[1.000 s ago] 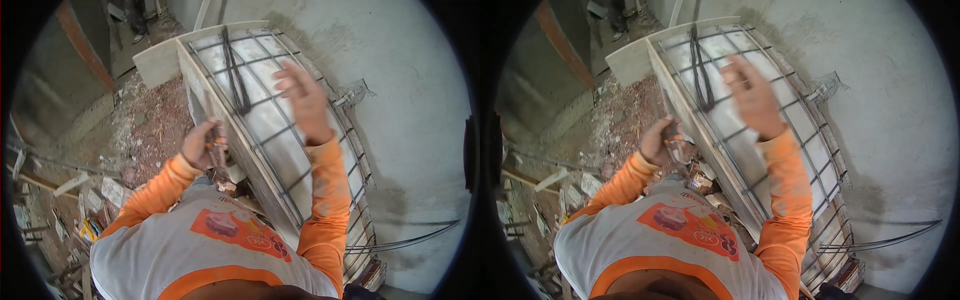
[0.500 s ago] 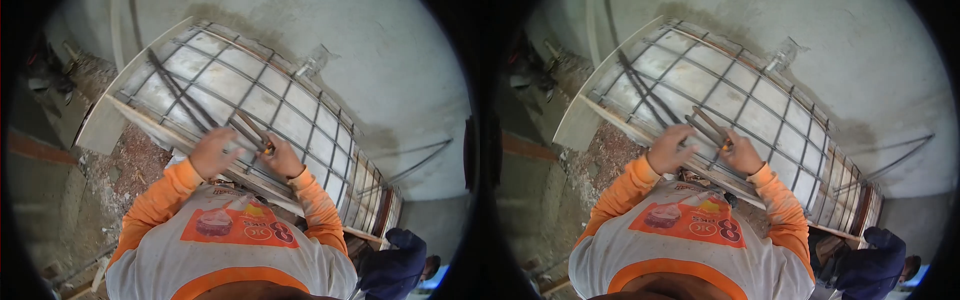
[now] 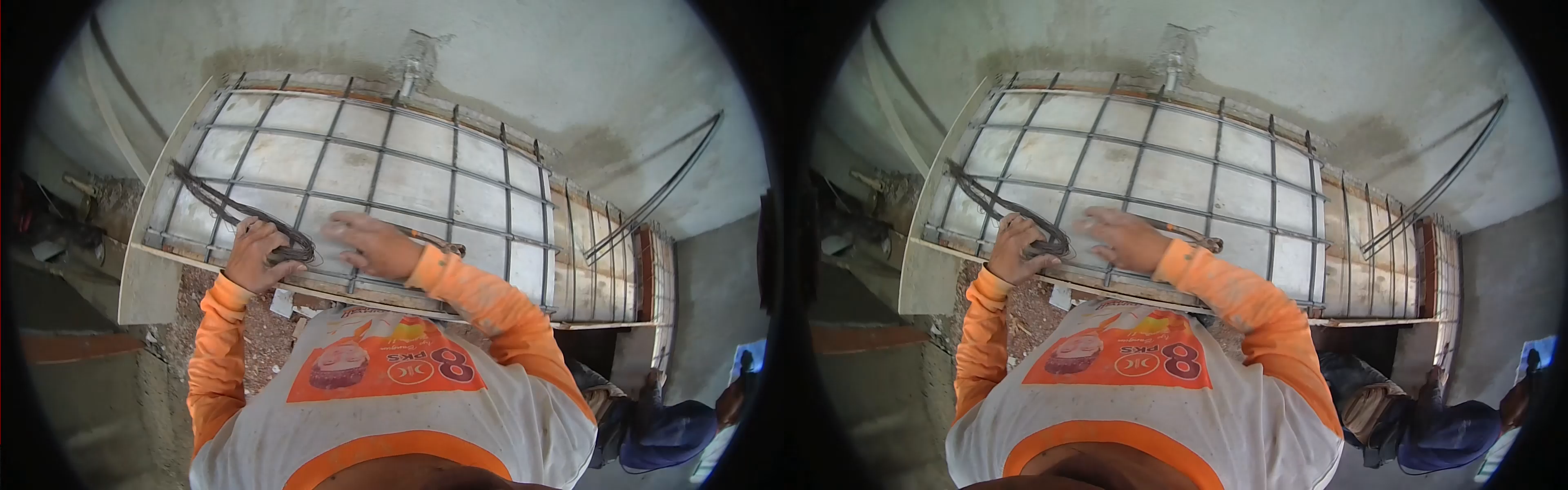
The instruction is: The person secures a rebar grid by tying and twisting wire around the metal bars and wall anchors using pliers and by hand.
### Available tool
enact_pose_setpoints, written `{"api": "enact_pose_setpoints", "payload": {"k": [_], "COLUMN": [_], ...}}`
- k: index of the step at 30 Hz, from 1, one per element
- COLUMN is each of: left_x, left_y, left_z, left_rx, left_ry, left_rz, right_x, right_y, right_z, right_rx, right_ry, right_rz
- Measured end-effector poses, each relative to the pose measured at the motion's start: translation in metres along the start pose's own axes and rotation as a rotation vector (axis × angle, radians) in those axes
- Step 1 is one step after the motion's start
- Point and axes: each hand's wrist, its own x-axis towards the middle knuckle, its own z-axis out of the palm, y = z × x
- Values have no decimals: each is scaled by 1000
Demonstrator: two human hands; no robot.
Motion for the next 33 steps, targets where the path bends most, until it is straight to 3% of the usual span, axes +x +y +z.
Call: {"api": "enact_pose_setpoints", "payload": {"k": [1,3,4,10,14,17,25,29,33], "left_x": [8,22,26,35,29,24,25,24,23], "left_y": [10,26,34,67,75,81,99,100,97], "left_z": [-7,-11,-9,18,44,69,86,99,97], "left_rx": [-74,-62,-101,-123,-103,-84,-173,-29,-86], "left_ry": [37,63,90,169,126,76,-43,56,69], "left_rz": [64,116,120,52,28,14,-99,-65,-109], "right_x": [3,12,10,-6,-25,-40,-56,-49,-55], "right_y": [-1,1,14,19,26,27,43,42,48], "right_z": [-1,-12,-10,-43,-41,-40,-56,-59,-56], "right_rx": [3,312,248,223,147,24,-75,25,8], "right_ry": [24,-206,-100,-1,-14,-152,-270,-284,-199], "right_rz": [6,167,22,-118,-217,-291,-309,-342,-368]}}
